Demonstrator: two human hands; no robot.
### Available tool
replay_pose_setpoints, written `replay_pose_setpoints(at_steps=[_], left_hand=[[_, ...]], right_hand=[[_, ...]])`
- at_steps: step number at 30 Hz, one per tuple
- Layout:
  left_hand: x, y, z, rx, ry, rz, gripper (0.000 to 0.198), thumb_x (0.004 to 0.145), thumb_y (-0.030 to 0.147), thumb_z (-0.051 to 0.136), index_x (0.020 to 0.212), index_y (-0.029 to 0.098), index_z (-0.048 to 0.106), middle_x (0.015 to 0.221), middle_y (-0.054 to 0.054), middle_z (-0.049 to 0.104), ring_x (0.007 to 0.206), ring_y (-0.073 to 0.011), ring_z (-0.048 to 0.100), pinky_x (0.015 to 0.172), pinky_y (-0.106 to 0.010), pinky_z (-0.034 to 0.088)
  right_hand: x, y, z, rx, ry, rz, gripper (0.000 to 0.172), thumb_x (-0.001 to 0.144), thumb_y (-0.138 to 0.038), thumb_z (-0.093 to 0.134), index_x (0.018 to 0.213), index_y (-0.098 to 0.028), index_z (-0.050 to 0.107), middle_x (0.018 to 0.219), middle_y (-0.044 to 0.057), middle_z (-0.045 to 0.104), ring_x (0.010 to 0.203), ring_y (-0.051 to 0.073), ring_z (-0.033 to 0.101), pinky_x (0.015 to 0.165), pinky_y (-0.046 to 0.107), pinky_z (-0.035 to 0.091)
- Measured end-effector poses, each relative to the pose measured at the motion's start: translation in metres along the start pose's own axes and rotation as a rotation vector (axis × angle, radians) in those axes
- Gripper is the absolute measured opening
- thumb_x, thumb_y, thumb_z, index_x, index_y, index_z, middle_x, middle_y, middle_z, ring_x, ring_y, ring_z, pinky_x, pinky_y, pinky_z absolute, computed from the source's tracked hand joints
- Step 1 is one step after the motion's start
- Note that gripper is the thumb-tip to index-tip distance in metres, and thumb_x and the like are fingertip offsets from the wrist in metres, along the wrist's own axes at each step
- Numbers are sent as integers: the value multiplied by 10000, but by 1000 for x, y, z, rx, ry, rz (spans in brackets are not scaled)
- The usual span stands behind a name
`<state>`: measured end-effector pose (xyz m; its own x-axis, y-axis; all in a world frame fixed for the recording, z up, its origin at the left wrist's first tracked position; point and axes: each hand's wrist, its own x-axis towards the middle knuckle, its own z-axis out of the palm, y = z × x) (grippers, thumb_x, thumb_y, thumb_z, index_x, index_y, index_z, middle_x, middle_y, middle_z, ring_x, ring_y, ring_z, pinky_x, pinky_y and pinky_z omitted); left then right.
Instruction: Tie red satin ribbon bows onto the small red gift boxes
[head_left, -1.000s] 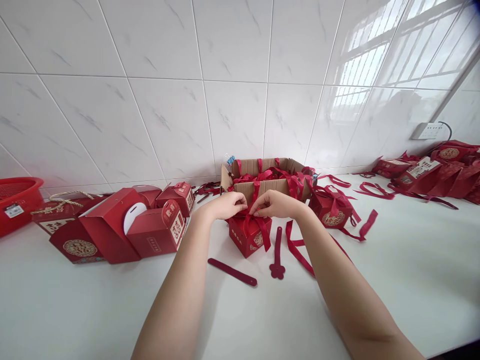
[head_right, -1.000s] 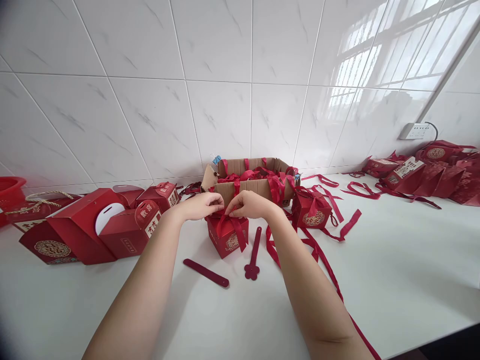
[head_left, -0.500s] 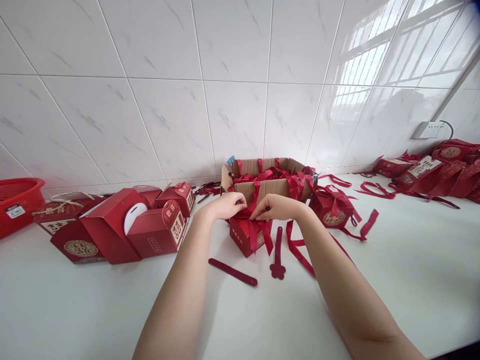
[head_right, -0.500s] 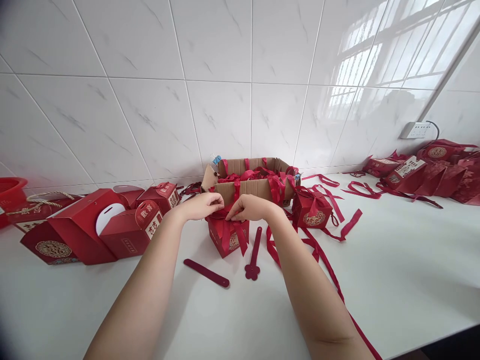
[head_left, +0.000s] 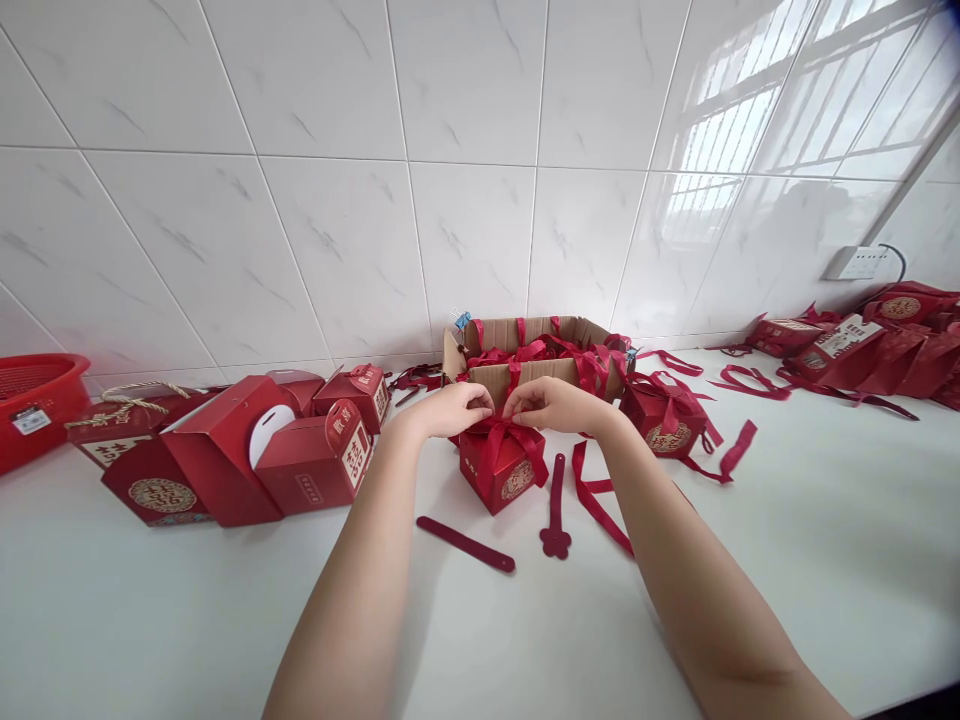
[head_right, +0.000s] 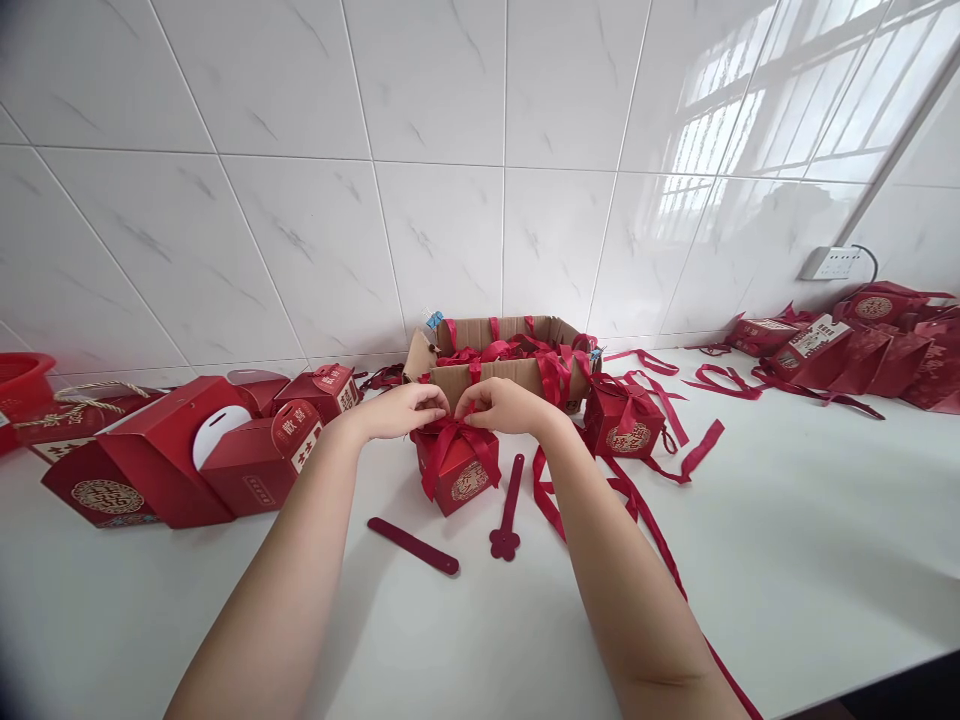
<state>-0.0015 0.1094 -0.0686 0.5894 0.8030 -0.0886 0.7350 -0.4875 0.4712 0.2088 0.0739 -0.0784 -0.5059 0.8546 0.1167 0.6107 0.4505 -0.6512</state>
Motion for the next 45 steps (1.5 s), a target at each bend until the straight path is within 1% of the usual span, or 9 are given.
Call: replay_pose_setpoints(at_steps=[10,13,19,27,31,35,40,44,45], left_hand=[[3,-2,2,-22,59,21,200,804,321,467,957,234,561,1031,-27,637,877,-184,583,647,-248,438],[4,-3,4,-39,71,37,182,803,310,465,937,224,552,1015,-30,641,864,-180,589,662,-252,446],[7,-4,5,-64,73,79,161,773,270,487,914,220,550,965,-23,645,855,-176,594,687,-255,458],[7,-7,5,-61,101,90,136,776,278,492,890,219,536,881,-17,614,775,-163,566,643,-257,443],[9,-9,7,-55,111,62,145,787,298,488,906,220,517,857,-19,604,753,-165,563,599,-251,433],[8,-11,5,-42,103,23,150,786,312,495,901,221,527,852,-20,613,724,-166,567,561,-247,425],[0,-4,-1,-33,130,23,218,806,374,479,953,238,567,943,-16,625,812,-176,586,630,-251,451],[-5,10,-2,-7,161,57,268,796,445,493,903,232,615,996,-24,608,848,-183,577,650,-252,448],[-5,13,-1,7,146,67,281,786,463,504,883,232,632,988,-26,607,835,-185,578,637,-254,445]], right_hand=[[3,1,5,-32,-126,60,383,760,-147,469,1004,-281,732,717,-20,635,530,91,387,535,247,361],[2,0,5,-52,-131,75,380,762,-153,473,1000,-295,734,661,-27,606,505,89,343,511,247,335],[0,-4,5,-43,-157,81,348,769,-164,505,991,-290,741,737,-10,647,577,109,408,562,249,376],[0,-4,5,-72,-216,94,338,785,-194,505,1003,-317,732,638,-34,561,519,95,309,518,251,309],[1,-3,6,-60,-207,101,330,773,-191,528,1002,-306,737,703,-12,627,554,108,393,551,254,350],[0,-3,4,-40,-178,68,348,795,-195,502,1056,-289,713,736,-11,623,549,97,384,554,250,361],[-1,-5,0,-40,10,73,351,815,-256,509,1146,-264,623,720,-15,560,580,101,444,548,241,376],[-2,-4,-1,-71,52,173,160,796,-338,549,824,-196,617,707,-1,557,597,111,482,522,241,371],[-2,-3,-2,-78,43,191,196,793,-357,551,707,-183,578,651,-4,528,553,105,451,490,244,344]])
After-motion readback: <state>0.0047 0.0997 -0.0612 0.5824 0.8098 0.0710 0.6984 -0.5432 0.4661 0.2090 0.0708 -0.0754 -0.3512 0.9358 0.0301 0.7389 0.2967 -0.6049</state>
